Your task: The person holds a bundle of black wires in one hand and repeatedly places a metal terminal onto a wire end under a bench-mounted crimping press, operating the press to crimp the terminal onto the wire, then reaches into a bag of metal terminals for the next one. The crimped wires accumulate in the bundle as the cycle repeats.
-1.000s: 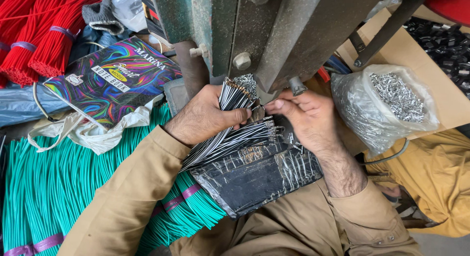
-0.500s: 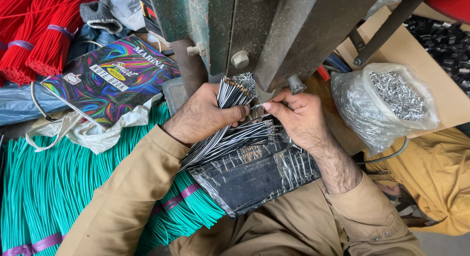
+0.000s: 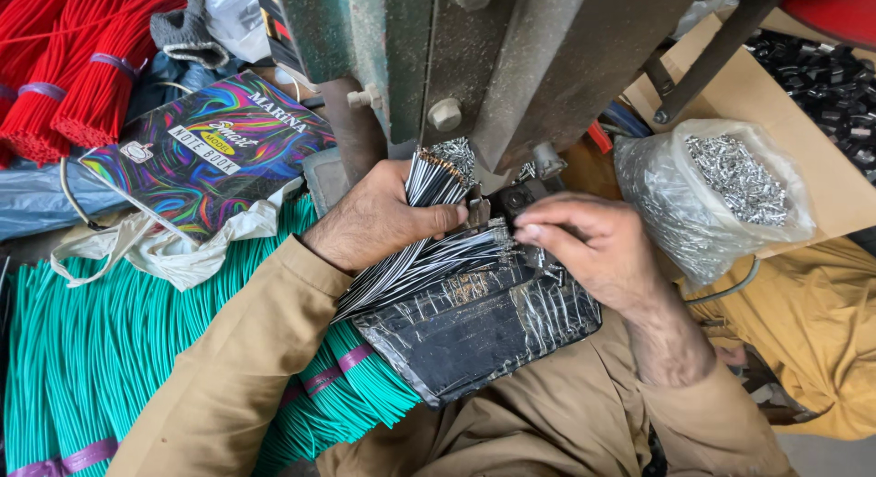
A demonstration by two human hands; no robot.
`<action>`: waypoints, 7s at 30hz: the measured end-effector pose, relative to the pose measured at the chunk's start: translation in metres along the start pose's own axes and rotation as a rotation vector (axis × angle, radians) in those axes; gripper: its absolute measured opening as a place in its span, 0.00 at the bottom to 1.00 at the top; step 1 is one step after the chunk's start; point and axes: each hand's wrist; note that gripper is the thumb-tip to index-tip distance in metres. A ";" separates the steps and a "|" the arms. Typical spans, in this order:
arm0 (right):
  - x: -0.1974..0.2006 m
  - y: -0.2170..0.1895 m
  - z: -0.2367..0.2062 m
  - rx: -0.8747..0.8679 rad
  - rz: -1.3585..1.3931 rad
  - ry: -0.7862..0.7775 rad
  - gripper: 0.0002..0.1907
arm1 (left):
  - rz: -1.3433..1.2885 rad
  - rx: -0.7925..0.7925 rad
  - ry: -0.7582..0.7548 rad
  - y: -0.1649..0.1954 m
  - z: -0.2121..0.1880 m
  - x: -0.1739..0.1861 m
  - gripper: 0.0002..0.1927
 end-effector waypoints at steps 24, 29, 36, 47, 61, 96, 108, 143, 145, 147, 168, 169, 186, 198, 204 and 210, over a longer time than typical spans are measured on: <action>-0.016 0.041 0.029 -0.044 0.249 0.139 0.06 | 0.031 -0.033 0.022 -0.005 0.004 0.000 0.07; -0.015 0.042 0.031 -0.013 0.073 0.127 0.06 | 0.008 -0.019 0.027 -0.004 0.003 0.001 0.08; -0.010 0.044 0.032 -0.118 0.013 0.152 0.04 | 0.054 0.061 0.033 -0.002 0.004 0.000 0.09; -0.003 0.002 0.009 0.046 0.031 -0.001 0.07 | 0.022 -0.043 0.024 -0.002 -0.001 0.000 0.09; 0.022 -0.010 -0.007 -0.112 -0.534 -0.206 0.06 | 0.040 -0.068 -0.030 -0.002 0.000 0.000 0.10; -0.011 0.049 0.031 -0.105 0.006 0.186 0.04 | 0.076 0.033 0.045 -0.001 0.001 0.000 0.09; 0.001 -0.003 0.004 -0.078 -0.100 0.048 0.08 | 0.012 -0.036 -0.016 0.001 0.001 0.000 0.09; -0.012 0.045 0.032 -0.025 0.168 0.080 0.05 | 0.049 0.009 0.032 -0.002 0.002 -0.001 0.09; -0.013 0.046 0.032 -0.047 0.156 0.075 0.05 | 0.072 0.051 0.032 -0.001 0.003 -0.001 0.09; -0.012 0.047 0.032 -0.051 0.164 0.079 0.05 | 0.082 0.031 0.034 -0.001 0.003 -0.001 0.09; 0.017 -0.017 -0.031 0.025 -0.686 -0.066 0.11 | 0.001 -0.014 -0.020 -0.002 0.002 -0.001 0.08; 0.013 -0.014 -0.033 0.001 -0.667 -0.022 0.09 | -0.011 -0.038 -0.026 -0.002 0.003 0.000 0.08; 0.007 -0.002 -0.028 0.106 -0.652 -0.032 0.06 | 0.023 0.004 -0.011 -0.002 0.001 -0.001 0.07; -0.003 0.031 0.015 0.015 0.156 0.175 0.05 | 0.036 0.002 0.003 -0.003 0.002 0.000 0.07; -0.018 0.039 0.030 -0.011 0.271 0.117 0.06 | -0.004 -0.001 0.024 -0.003 0.002 0.000 0.08; -0.016 0.043 0.031 -0.021 0.099 0.123 0.06 | 0.042 0.043 0.037 -0.003 0.003 -0.001 0.09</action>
Point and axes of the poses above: each hand's wrist, its own z-axis towards the middle knuckle, its own x-axis out of the back of the hand, y = z × x, and after that the axes turned 15 degrees about z, right-handed
